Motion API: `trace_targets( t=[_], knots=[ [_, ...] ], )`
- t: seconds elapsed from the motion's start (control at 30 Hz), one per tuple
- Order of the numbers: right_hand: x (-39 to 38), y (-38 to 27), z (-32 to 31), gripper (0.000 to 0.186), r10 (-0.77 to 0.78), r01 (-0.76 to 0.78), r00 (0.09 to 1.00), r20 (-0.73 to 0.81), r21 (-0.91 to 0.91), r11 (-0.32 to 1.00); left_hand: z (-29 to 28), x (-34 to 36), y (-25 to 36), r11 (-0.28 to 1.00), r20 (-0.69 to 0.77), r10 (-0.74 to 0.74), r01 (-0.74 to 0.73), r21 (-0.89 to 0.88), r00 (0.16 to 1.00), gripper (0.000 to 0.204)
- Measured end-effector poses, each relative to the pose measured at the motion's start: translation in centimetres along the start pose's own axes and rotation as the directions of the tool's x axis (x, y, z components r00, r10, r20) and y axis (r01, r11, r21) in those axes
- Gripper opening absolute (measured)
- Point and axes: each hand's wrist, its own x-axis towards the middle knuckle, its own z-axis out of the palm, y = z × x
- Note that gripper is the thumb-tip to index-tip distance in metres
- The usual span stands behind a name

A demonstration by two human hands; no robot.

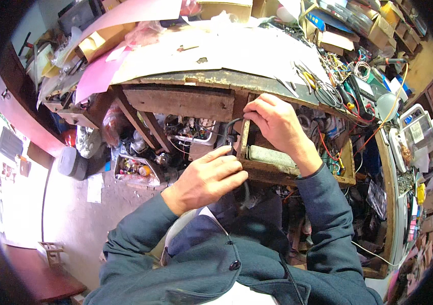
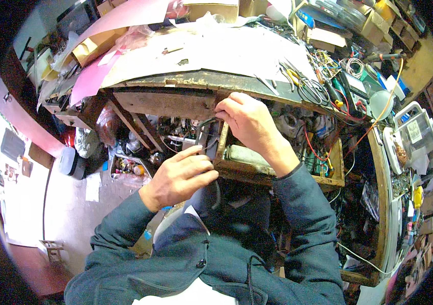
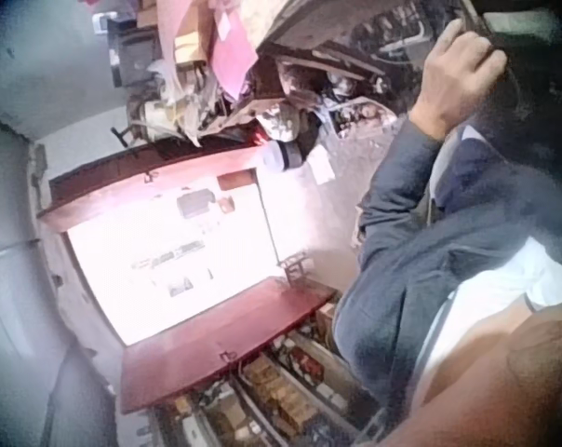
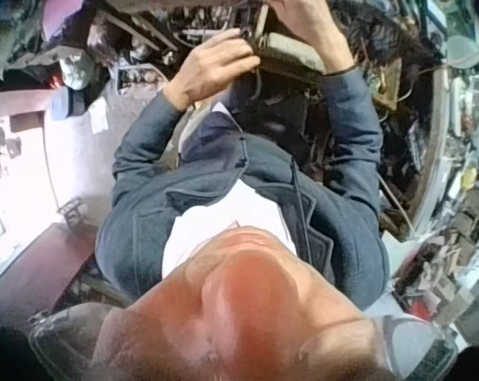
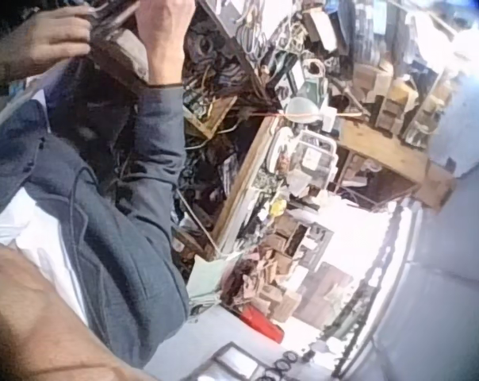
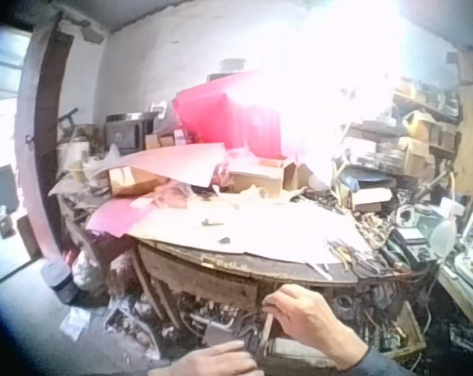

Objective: The person works at a cluttered workbench, handling a small cylindrical component and a black cable. They use a multimeter to test the component, then use pliers and a knife to strip and prepare the cable ends. The person continues manipulating the cable and component throughout the clip.

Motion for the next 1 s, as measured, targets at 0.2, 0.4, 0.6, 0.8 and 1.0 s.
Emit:
trace_targets(
  t=[0.2, 0.4, 0.6, 0.8, 1.0],
  knots=[
    [-0.9, -1.5, 0.6, 0.012, -0.011, 0.012, 1.0, -0.011, 0.077, 0.997, 0.1, 0.2, -0.5, 0.73, -0.139, -0.645, 0.552, -0.403, 0.751, 0.052],
    [-2.0, -2.4, 1.4, 0.013, 0.153, -0.131, 0.986, -0.072, 0.248, 0.96, 1.8, -1.6, -3.0, 0.035, 0.345, -0.758, 0.563, -0.826, 0.553, 0.046],
    [-3.6, -2.5, 2.5, 0.014, 0.249, -0.226, 0.968, -0.035, 0.313, 0.922, 1.6, -2.0, -3.1, 0.224, 0.242, -0.788, 0.63, -0.743, 0.566, 0.032],
    [-3.2, -3.6, 2.4, 0.016, 0.231, -0.247, 0.969, 0.088, 0.321, 0.914, 1.6, -0.9, -2.4, 0.734, -0.045, -0.671, 0.655, -0.181, 0.74, 0.035],
    [-3.8, -3.2, 2.6, 0.02, 0.404, -0.565, 0.823, 0.399, 0.505, 0.652, 3.0, -2.1, -4.2, 0.815, -0.049, -0.57, 0.557, -0.162, 0.82, 0.015]
  ],
)
